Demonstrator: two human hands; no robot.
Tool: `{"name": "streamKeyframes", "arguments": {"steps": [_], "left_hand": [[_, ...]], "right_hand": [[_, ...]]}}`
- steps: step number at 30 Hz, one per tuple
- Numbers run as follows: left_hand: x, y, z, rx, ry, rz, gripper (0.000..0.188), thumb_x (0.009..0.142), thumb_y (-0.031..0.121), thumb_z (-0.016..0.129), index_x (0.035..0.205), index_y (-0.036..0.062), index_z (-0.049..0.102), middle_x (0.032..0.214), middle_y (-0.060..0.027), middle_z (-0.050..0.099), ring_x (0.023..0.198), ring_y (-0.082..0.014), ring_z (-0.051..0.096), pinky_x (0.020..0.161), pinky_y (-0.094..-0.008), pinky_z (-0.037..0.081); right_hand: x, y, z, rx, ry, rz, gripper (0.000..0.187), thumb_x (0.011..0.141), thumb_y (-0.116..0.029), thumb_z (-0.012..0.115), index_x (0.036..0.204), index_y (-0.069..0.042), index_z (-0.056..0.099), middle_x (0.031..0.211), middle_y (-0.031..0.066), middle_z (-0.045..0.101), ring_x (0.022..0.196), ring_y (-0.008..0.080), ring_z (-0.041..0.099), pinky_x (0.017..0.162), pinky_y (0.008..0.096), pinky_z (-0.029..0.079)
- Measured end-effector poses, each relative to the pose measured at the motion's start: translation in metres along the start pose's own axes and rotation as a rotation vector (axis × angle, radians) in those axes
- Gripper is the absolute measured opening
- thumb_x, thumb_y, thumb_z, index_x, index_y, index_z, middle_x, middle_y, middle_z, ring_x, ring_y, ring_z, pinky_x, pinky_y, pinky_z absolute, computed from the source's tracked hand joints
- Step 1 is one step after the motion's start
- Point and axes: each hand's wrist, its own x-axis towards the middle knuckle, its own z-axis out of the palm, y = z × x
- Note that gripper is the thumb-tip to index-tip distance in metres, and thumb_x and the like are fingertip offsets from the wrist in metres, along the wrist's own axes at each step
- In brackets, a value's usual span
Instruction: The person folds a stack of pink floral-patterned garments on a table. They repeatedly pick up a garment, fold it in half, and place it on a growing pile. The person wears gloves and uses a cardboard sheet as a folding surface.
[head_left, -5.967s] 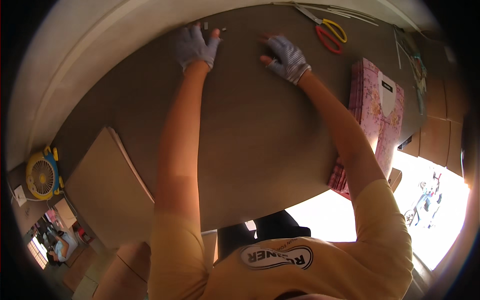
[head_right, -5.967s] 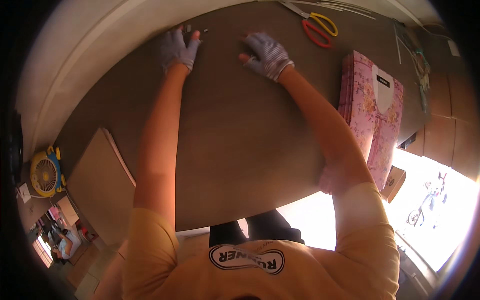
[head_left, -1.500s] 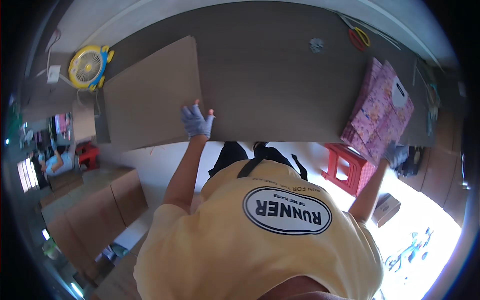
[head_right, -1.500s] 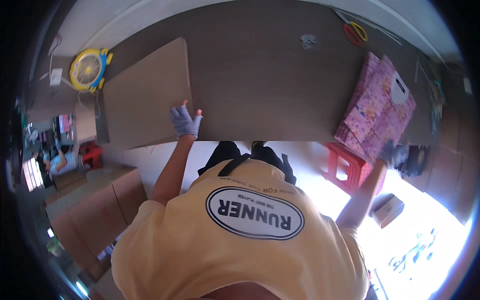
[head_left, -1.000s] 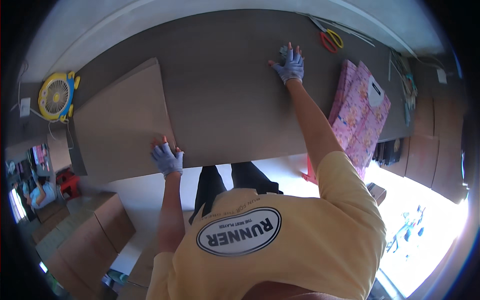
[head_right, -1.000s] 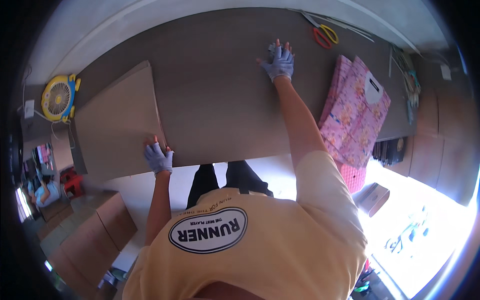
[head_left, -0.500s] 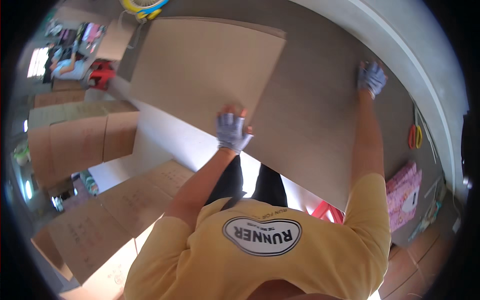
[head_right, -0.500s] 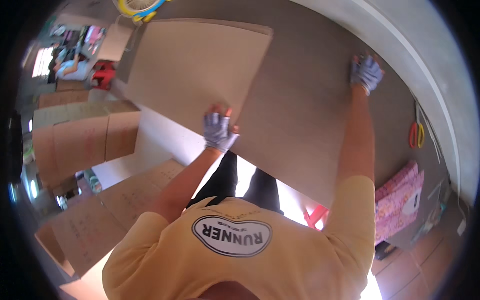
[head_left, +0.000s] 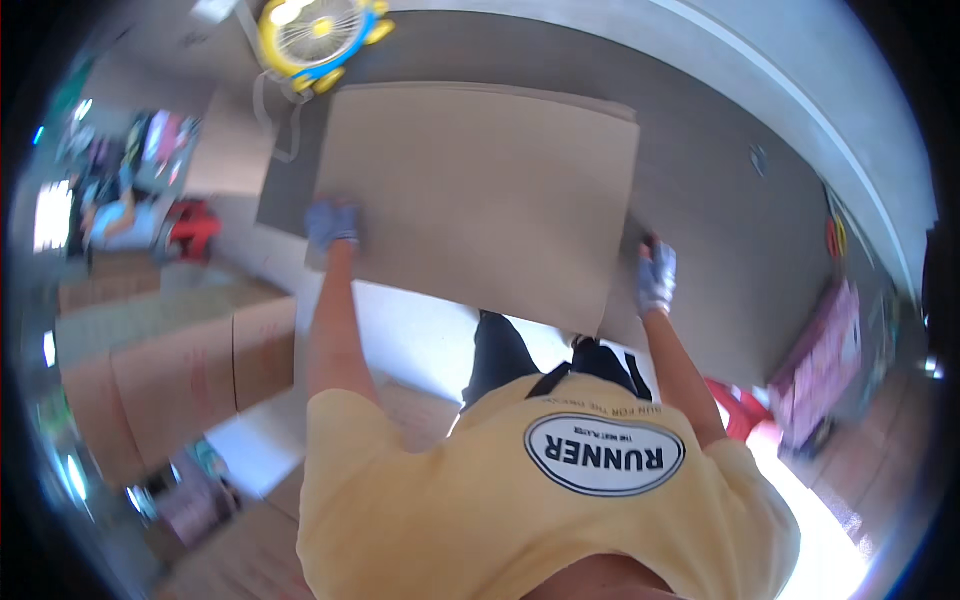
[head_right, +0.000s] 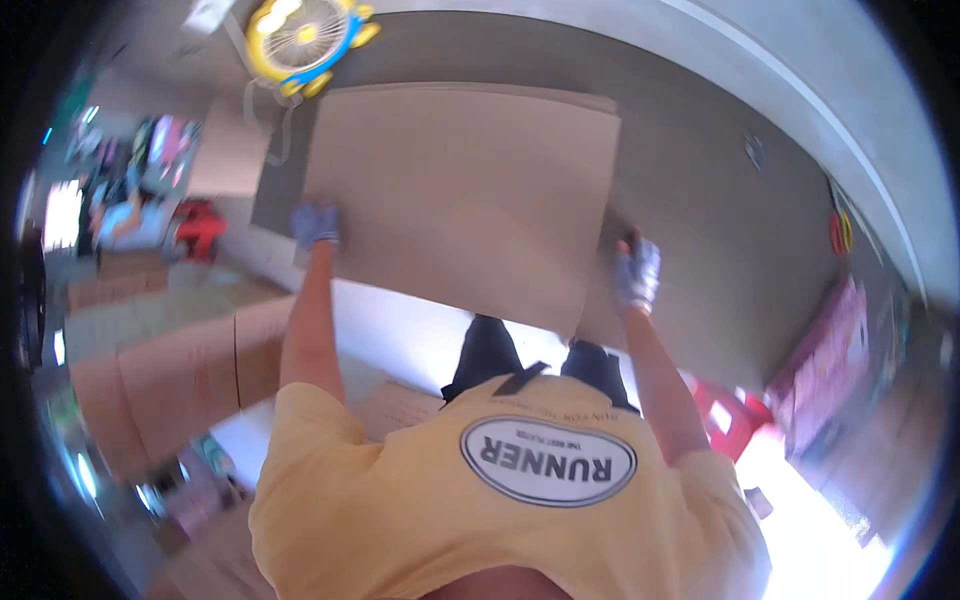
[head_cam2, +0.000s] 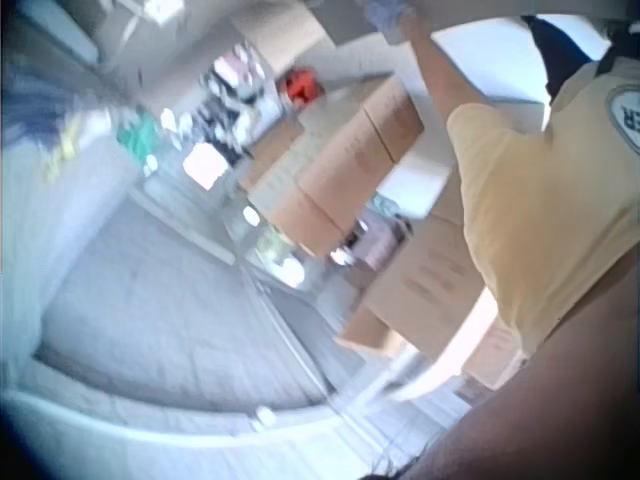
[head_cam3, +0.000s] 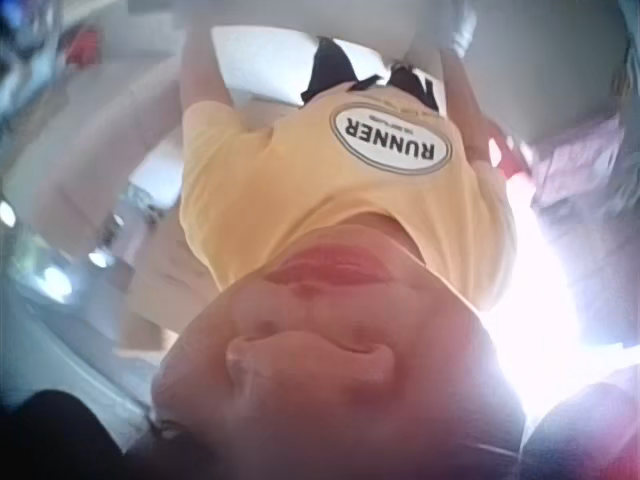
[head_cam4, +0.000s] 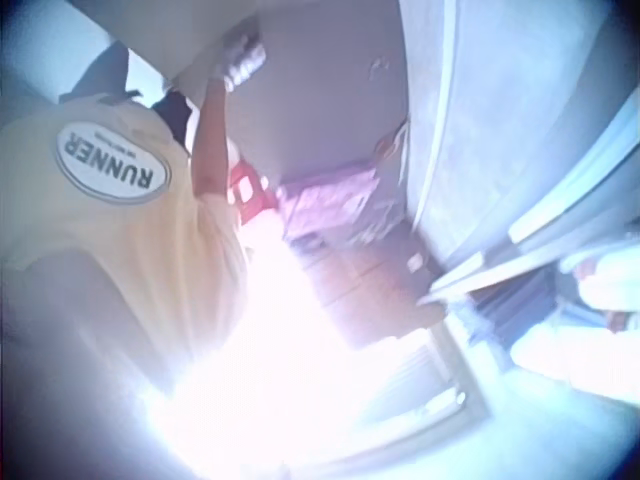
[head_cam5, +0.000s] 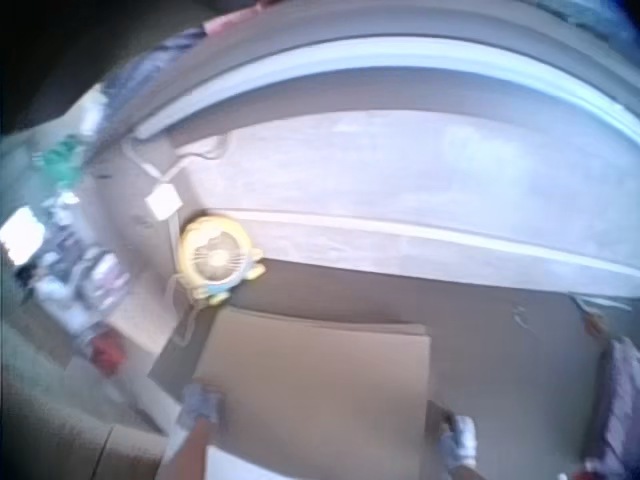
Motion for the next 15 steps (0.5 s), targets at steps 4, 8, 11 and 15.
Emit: {"name": "streamKeyframes", "arguments": {"steps": [4, 8, 11, 15], "left_hand": [[0.075, -0.012, 0.016, -0.010, -0.198, -0.066, 0.061, 0.087, 0.057, 0.043, 0.120, 0.0080, 0.058, 0.123, -0.0179, 0.058, 0.114, -0.0371, 0.053, 0.095, -0.0488, 0.043], [0.086, 0.025, 0.004, -0.121, -0.310, -0.294, 0.059, 0.087, 0.058, 0.044, 0.119, 0.0114, 0.059, 0.119, -0.0152, 0.062, 0.112, -0.0385, 0.056, 0.090, -0.0500, 0.046], [0.085, 0.017, 0.003, -0.154, -0.324, -0.228, 0.061, 0.085, 0.059, 0.046, 0.119, 0.0094, 0.059, 0.120, -0.0168, 0.061, 0.111, -0.0393, 0.056, 0.090, -0.0503, 0.045], [0.079, 0.009, 0.022, -0.222, -0.245, -0.143, 0.064, 0.083, 0.059, 0.049, 0.122, 0.0081, 0.056, 0.123, -0.0169, 0.060, 0.112, -0.0390, 0.056, 0.091, -0.0490, 0.044]], "right_hand": [[-0.001, -0.106, 0.038, -0.140, -0.124, 0.520, 0.068, 0.082, -0.046, 0.059, 0.135, -0.006, 0.040, 0.133, 0.0218, 0.041, 0.124, 0.0380, 0.038, 0.102, 0.0441, 0.037], [0.022, -0.100, 0.030, 0.051, -0.090, 0.752, 0.074, 0.078, -0.055, 0.059, 0.134, -0.010, 0.043, 0.140, 0.0191, 0.038, 0.129, 0.0372, 0.038, 0.103, 0.0418, 0.038], [0.021, -0.099, 0.019, 0.032, -0.138, 0.723, 0.071, 0.077, -0.057, 0.059, 0.128, -0.009, 0.050, 0.133, 0.0165, 0.049, 0.121, 0.0349, 0.048, 0.100, 0.0394, 0.040], [0.036, -0.066, 0.021, 0.044, -0.164, 0.742, 0.067, 0.078, -0.060, 0.057, 0.121, -0.009, 0.057, 0.120, 0.0179, 0.059, 0.112, 0.0346, 0.056, 0.094, 0.0398, 0.043]]}}
